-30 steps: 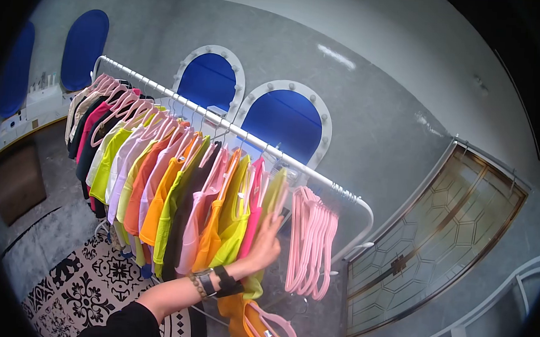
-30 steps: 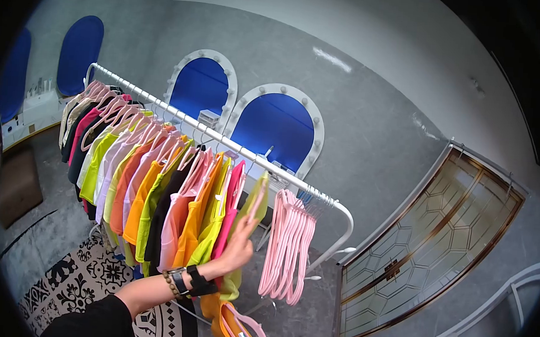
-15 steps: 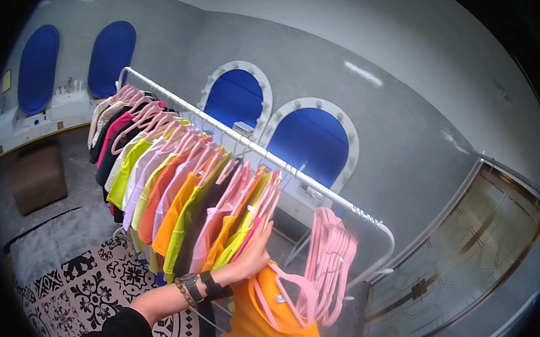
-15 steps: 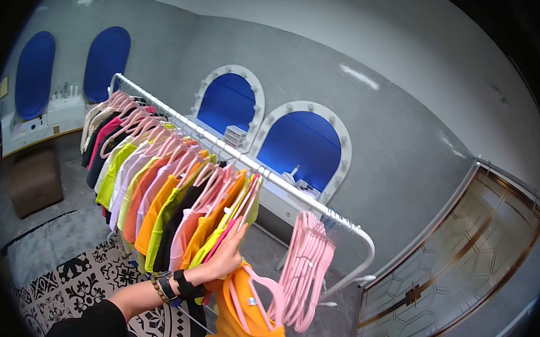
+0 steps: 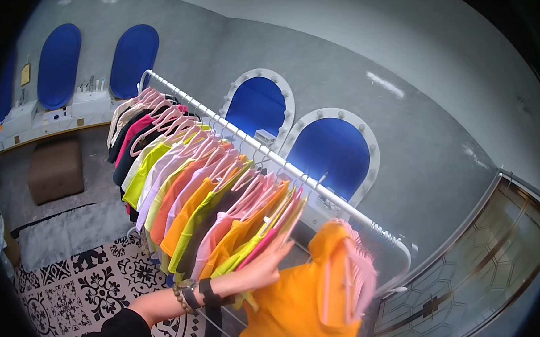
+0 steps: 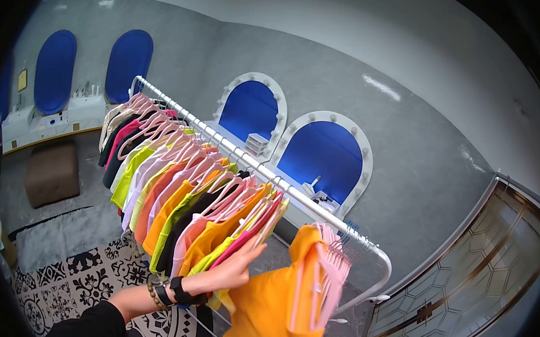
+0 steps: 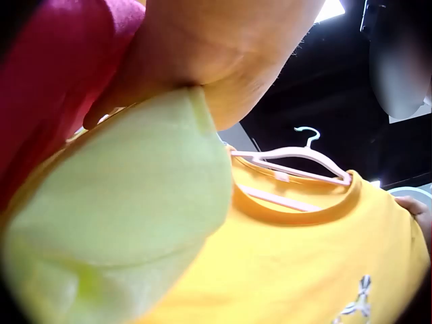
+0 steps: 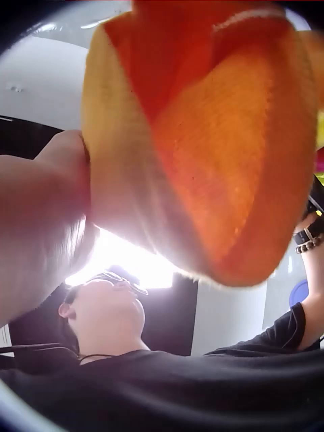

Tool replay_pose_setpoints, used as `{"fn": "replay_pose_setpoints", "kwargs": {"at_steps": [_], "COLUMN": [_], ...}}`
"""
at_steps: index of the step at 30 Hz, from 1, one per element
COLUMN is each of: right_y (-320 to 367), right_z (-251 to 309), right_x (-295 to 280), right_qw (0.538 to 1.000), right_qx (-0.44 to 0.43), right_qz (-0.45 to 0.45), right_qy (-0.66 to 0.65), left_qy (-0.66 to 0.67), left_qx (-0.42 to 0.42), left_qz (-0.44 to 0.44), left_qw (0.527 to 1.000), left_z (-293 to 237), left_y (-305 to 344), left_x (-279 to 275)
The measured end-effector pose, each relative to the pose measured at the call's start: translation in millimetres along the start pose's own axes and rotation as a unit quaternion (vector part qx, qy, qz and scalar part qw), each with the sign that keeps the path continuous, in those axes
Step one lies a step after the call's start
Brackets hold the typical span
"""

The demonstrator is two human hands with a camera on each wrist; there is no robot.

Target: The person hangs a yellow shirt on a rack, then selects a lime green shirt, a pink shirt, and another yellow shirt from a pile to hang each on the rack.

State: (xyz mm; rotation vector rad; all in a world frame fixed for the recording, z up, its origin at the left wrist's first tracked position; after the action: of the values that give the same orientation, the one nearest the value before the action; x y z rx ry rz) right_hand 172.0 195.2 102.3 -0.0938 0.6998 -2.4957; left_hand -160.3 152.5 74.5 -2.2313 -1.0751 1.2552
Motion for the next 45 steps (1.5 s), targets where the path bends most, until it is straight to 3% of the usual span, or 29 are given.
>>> {"fn": "replay_pose_setpoints", "kwargs": {"at_steps": [3,9,11,15,17,18,19,21,25,28,31,33,39,45], "right_y": [-29.6,-72.7,-84.5,-78.5,-76.4,-74.7,-70.7,-64.5,-59.0,-73.0,-93.4,-103.6,-127.8,-133.9], "right_z": [9.7,-45.1,-69.6,-69.2,-58.5,-61.2,-63.7,-63.0,-48.0,-33.7,-25.4,-35.2,-52.5,-60.6], "right_x": [38.4,86.9,94.3,94.2,88.1,85.0,79.8,74.2,59.0,37.8,17.6,3.2,4.2,35.5], "right_qw": [0.996,0.988,0.99,0.99,0.997,0.997,0.998,0.996,0.976,0.934,0.93,0.939,0.936,0.918], "right_qx": [-0.041,-0.148,-0.062,-0.108,0.051,0.049,0.006,-0.034,-0.119,-0.247,-0.233,-0.202,-0.086,-0.062], "right_qz": [0.08,0.011,0.094,0.049,0.059,0.057,0.05,0.039,0.039,-0.029,-0.088,-0.081,-0.016,0.053], "right_qy": [0.015,0.04,0.084,0.083,0.022,0.022,0.044,0.066,0.181,0.256,0.27,0.267,0.341,0.388], "left_qy": [0.034,0.092,0.091,0.112,-0.098,-0.16,-0.237,-0.241,-0.135,-0.143,-0.127,-0.119,-0.108,-0.094], "left_qx": [-0.01,0.008,0.021,0.012,0.139,0.13,0.094,-0.038,-0.005,0.012,0.015,0.025,0.039,0.031], "left_qz": [0.04,0.024,0.036,0.011,-0.123,-0.191,-0.209,-0.214,-0.076,-0.096,-0.12,-0.115,-0.099,-0.085], "left_qw": [0.999,0.995,0.995,0.994,0.978,0.96,0.944,0.946,0.988,0.985,0.984,0.986,0.988,0.991], "left_z": [-24.7,-48.9,-47.1,-63.5,-69.0,-78.4,-74.0,-71.9,-59.9,-63.6,-68.7,-71.0,-72.8,-70.2], "left_y": [1.6,10.9,13.4,22.5,29.9,36.8,43.9,47.7,60.9,61.2,65.6,71.3,88.5,99.5], "left_x": [9.1,12.2,15.2,-4.7,-30.7,-48.6,-55.9,-63.6,-34.6,-38.6,-48.1,-50.2,-47.4,-47.7]}}
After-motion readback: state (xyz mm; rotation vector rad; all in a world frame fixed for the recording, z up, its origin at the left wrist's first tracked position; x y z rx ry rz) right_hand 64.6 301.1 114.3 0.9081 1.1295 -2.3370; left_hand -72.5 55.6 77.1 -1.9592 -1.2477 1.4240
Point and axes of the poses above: each hand's wrist, its own y-axis away from the middle knuckle, its own x-axis out of the palm, z = x × y, the point moved 3 cm from there along -y, towards the middle knuckle, and after that the axes turned 9 degrees about -y, right-handed, at the moved point
